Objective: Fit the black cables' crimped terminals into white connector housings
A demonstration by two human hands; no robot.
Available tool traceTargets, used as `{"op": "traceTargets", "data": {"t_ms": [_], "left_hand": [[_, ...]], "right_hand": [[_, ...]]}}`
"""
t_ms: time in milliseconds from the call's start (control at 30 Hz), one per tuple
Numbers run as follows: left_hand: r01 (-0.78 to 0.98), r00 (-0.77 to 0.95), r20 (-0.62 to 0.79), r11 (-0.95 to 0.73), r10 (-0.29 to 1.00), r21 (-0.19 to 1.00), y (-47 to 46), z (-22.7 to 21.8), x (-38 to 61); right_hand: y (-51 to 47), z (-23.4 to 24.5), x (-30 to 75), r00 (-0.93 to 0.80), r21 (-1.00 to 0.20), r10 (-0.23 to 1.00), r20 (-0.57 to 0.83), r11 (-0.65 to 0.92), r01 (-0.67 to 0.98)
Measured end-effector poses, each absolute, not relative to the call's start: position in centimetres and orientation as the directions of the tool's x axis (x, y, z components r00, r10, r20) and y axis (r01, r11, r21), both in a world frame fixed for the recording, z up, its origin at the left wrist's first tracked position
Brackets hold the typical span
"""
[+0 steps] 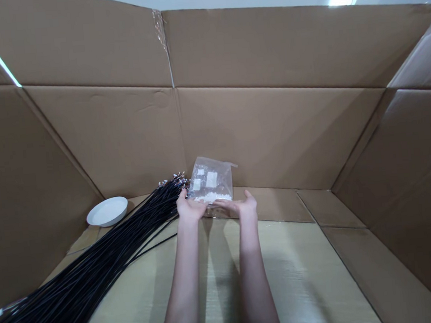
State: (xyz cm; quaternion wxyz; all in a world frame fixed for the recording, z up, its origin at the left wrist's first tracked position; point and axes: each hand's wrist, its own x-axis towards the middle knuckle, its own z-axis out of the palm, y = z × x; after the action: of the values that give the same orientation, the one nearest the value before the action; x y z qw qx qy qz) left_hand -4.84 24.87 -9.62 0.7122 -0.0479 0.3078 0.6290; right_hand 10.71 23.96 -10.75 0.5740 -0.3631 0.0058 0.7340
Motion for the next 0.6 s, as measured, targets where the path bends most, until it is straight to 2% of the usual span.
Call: {"op": "traceTargets", "data": {"t_ms": [67, 133, 300, 467, 600], "left_hand": [[-0.925, -0.067, -0.495, 0.132, 0.866, 0.356, 24.6, -9.5, -5.3], [-0.920, -0.121, -0.454, 0.072, 0.883, 0.385, 24.3, -9.2, -5.6], [-0.894, -0.231, -0.371, -0.046, 0.899, 0.447, 24.1, -8.8, -5.5], [-0.870, -0.281, -0.376, -0.069, 0.883, 0.488, 24.1, -9.0, -5.6], [-0.848, -0.362, -0.405, -0.115, 0.840, 0.518, 24.2, -9.3, -5.9]], "right_hand": [[23.5, -10.3, 11.1, -0.150, -0.297, 0.834, -0.530, -0.349, -0.889], [23.4, -10.0, 11.5, -0.135, -0.237, 0.848, -0.512, -0.291, -0.927], [24.2, -10.6, 12.0, -0.052, -0.189, 0.825, -0.563, -0.190, -0.963], [24.8, -11.6, 11.9, 0.057, -0.234, 0.816, -0.575, -0.098, -0.967], [25.1, -12.4, 11.7, 0.138, -0.363, 0.840, -0.525, -0.074, -0.929]]}}
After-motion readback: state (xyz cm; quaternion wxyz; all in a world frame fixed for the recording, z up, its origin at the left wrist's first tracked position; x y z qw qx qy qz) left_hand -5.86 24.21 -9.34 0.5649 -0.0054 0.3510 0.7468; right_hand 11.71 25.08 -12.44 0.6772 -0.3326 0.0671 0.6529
